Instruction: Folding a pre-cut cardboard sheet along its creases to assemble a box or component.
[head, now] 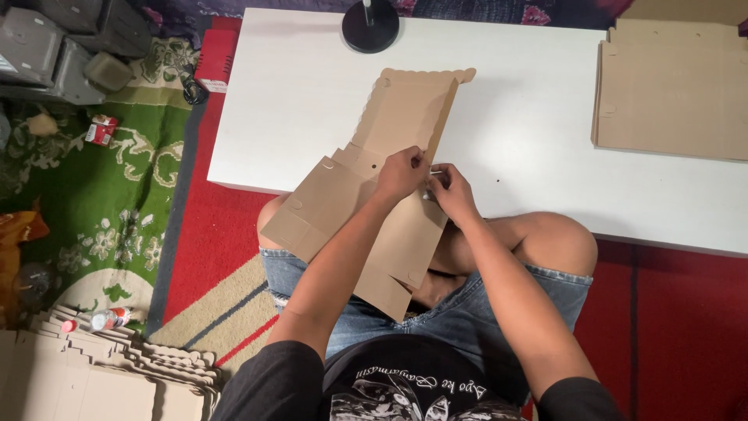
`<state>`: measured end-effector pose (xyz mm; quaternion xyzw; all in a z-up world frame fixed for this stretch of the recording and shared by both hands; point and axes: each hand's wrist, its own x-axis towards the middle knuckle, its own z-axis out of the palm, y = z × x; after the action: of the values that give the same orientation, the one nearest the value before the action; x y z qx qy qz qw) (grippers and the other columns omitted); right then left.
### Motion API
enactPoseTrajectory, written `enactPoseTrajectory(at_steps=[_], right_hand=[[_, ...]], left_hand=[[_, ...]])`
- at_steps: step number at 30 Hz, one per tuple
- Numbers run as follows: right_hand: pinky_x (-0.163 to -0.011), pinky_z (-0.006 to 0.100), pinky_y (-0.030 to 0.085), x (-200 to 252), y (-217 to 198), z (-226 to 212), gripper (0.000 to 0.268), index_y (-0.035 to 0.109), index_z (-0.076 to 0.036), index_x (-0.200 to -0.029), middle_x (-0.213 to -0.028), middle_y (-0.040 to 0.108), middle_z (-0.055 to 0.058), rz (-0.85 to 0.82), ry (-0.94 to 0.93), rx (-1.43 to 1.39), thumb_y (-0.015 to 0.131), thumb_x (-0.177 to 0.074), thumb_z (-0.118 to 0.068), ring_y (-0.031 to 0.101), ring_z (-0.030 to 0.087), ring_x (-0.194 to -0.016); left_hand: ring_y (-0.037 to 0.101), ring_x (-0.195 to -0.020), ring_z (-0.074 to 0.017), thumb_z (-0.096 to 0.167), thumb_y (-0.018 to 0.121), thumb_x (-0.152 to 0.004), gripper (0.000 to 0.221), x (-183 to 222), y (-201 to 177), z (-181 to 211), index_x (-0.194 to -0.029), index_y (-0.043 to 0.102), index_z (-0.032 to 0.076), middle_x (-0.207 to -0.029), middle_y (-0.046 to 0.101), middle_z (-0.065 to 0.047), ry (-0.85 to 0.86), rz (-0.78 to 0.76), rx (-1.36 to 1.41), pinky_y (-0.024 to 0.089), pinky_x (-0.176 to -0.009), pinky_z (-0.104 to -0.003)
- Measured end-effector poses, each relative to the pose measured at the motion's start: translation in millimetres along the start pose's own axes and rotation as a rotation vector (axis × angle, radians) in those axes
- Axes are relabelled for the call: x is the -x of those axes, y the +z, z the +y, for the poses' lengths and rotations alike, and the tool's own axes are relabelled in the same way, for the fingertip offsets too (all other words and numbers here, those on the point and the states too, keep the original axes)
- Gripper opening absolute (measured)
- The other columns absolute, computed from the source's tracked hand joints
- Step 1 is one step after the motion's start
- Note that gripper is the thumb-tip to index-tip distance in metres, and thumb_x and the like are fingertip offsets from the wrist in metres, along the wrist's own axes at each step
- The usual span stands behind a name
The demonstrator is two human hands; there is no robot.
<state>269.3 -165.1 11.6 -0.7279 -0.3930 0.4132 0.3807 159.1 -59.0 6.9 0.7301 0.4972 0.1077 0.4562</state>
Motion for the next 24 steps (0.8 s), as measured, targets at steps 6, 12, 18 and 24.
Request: enactPoseTrajectory(at_steps=[6, 12, 18, 24], right_hand=[[-0.091, 0.045, 0.054, -3.9, 0.5, 3.4, 0.037, 0.059, -0.012, -0.130, -0.108, 0.073, 0.008, -0.015, 0.064, -0.046, 0.066, -0.096, -0.025, 0.069, 0.025, -0.103], [-0.082, 0.043, 0.058, -11.0, 0.9, 12.0, 0.043, 0.053, -0.008, -0.134, -0.104, 0.071, 0.011, -0.024, 0.089, 0.008, 0.065, -0.094, -0.016, 0.070, 0.026, -0.095], [-0.067, 0.036, 0.059, -13.5, -2.0, 12.9, 0.045, 0.052, -0.003, -0.135, -0.087, 0.071, 0.007, -0.037, 0.118, 0.039, 0.065, -0.093, -0.014, 0.070, 0.018, -0.069], [-0.071, 0.043, 0.059, -12.1, -0.1, 13.0, 0.045, 0.055, -0.002, -0.135, -0.095, 0.071, 0.013, -0.057, 0.103, 0.106, 0.064, -0.093, -0.015, 0.072, 0.026, -0.077]], left_hand=[[0.072, -0.104, -0.0305, 0.041, 0.055, -0.093, 0.027, -12.3, 14.4, -8.5, -0.103, 0.071, 0.022, -0.100, 0.074, -0.002, -0.024, -0.016, -0.191, 0.054, -0.096, -0.050], [0.071, -0.110, -0.0265, 0.042, 0.051, -0.096, 0.028, -8.6, 15.8, -11.1, -0.101, 0.070, 0.023, -0.104, 0.074, 0.001, -0.020, -0.035, -0.289, 0.047, -0.105, -0.050], [0.072, -0.106, -0.0257, 0.038, 0.049, -0.097, 0.027, -1.2, 15.1, -9.5, -0.100, 0.071, 0.022, -0.099, 0.074, 0.001, -0.020, -0.049, -0.286, 0.045, -0.105, -0.051], [0.073, -0.108, -0.0261, 0.038, 0.050, -0.097, 0.028, 0.5, 19.5, -4.5, -0.103, 0.073, 0.022, -0.101, 0.076, -0.001, -0.023, -0.054, -0.218, 0.049, -0.104, -0.050]])
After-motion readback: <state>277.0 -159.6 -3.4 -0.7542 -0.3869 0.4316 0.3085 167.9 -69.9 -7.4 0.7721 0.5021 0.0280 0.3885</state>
